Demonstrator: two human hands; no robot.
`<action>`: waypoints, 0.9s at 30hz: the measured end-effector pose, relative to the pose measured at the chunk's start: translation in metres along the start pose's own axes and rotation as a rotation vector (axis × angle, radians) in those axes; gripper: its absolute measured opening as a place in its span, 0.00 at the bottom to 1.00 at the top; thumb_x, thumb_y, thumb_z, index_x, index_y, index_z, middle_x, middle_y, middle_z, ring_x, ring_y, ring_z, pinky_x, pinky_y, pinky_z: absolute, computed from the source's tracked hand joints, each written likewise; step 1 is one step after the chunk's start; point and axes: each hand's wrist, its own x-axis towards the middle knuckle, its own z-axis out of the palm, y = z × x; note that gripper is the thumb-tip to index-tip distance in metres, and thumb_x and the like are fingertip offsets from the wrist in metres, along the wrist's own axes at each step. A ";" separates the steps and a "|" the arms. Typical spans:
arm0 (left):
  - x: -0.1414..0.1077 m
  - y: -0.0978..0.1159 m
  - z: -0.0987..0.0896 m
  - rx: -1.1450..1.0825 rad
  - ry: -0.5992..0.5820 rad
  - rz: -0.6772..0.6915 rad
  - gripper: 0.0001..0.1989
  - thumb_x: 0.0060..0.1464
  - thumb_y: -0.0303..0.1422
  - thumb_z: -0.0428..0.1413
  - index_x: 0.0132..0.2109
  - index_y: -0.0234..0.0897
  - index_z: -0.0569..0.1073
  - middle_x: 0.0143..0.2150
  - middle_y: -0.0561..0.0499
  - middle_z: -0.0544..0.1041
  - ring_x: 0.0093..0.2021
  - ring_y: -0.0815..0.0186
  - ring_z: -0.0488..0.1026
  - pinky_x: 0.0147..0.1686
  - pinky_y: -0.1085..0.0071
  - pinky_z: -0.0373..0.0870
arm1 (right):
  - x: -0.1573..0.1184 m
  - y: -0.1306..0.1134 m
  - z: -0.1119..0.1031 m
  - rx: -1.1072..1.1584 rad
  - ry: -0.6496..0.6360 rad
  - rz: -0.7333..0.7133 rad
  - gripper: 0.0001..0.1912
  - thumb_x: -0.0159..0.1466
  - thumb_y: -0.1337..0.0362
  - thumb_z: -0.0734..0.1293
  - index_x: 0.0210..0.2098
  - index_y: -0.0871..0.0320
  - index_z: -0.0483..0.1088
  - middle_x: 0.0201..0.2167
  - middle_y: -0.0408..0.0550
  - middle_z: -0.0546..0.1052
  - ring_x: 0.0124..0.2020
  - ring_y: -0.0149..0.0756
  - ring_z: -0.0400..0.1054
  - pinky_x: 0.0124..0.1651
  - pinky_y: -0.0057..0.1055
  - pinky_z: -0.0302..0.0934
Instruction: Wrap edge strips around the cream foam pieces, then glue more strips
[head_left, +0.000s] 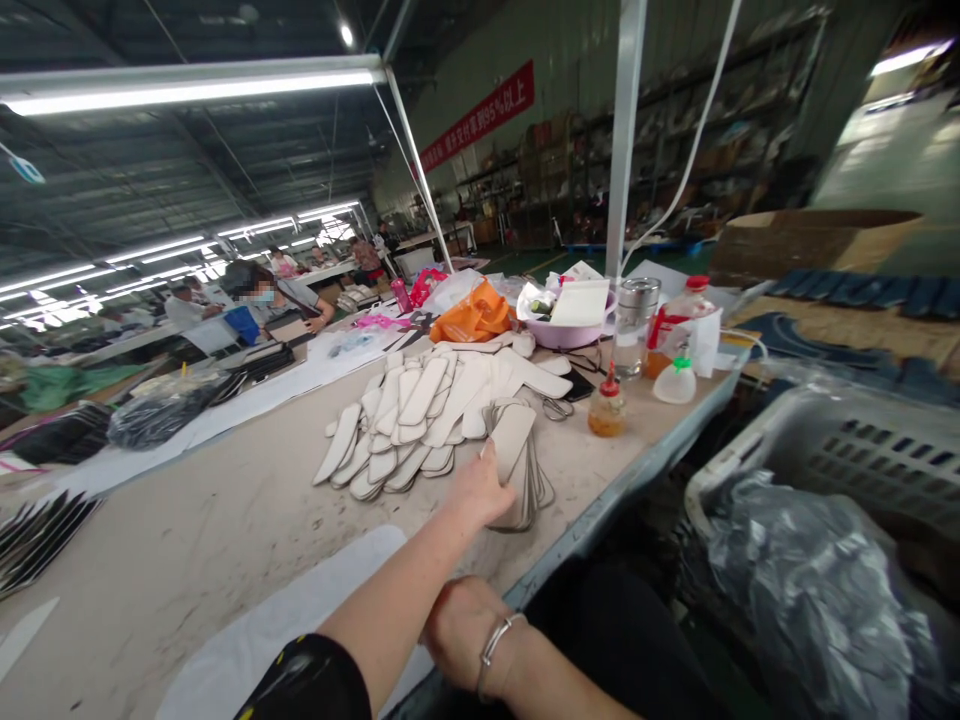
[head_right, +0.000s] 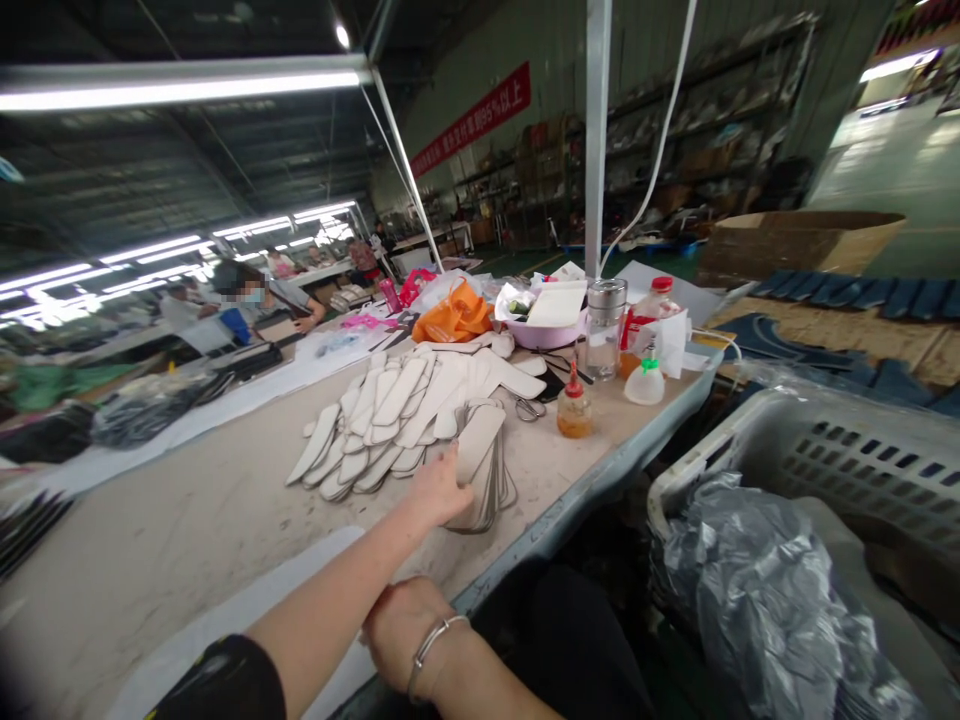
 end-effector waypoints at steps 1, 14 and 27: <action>-0.002 -0.004 -0.003 -0.026 0.008 0.007 0.36 0.46 0.34 0.52 0.62 0.29 0.54 0.48 0.36 0.72 0.47 0.52 0.71 0.45 0.63 0.64 | 0.000 0.000 0.000 0.011 -0.001 0.005 0.11 0.60 0.63 0.59 0.32 0.60 0.72 0.30 0.50 0.77 0.29 0.37 0.70 0.27 0.29 0.61; -0.142 -0.138 -0.053 -0.239 0.034 0.112 0.33 0.45 0.27 0.49 0.61 0.35 0.59 0.59 0.46 0.65 0.58 0.61 0.63 0.58 0.64 0.59 | -0.004 -0.004 0.002 0.103 0.088 -0.037 0.14 0.64 0.65 0.55 0.39 0.53 0.71 0.32 0.46 0.75 0.34 0.35 0.69 0.37 0.29 0.63; -0.360 -0.246 -0.044 0.108 0.130 -0.548 0.16 0.59 0.39 0.46 0.49 0.41 0.71 0.48 0.49 0.74 0.50 0.69 0.68 0.52 0.73 0.62 | 0.006 0.071 0.135 -0.127 0.255 -0.201 0.29 0.56 0.47 0.60 0.53 0.54 0.66 0.57 0.56 0.63 0.58 0.54 0.55 0.55 0.52 0.54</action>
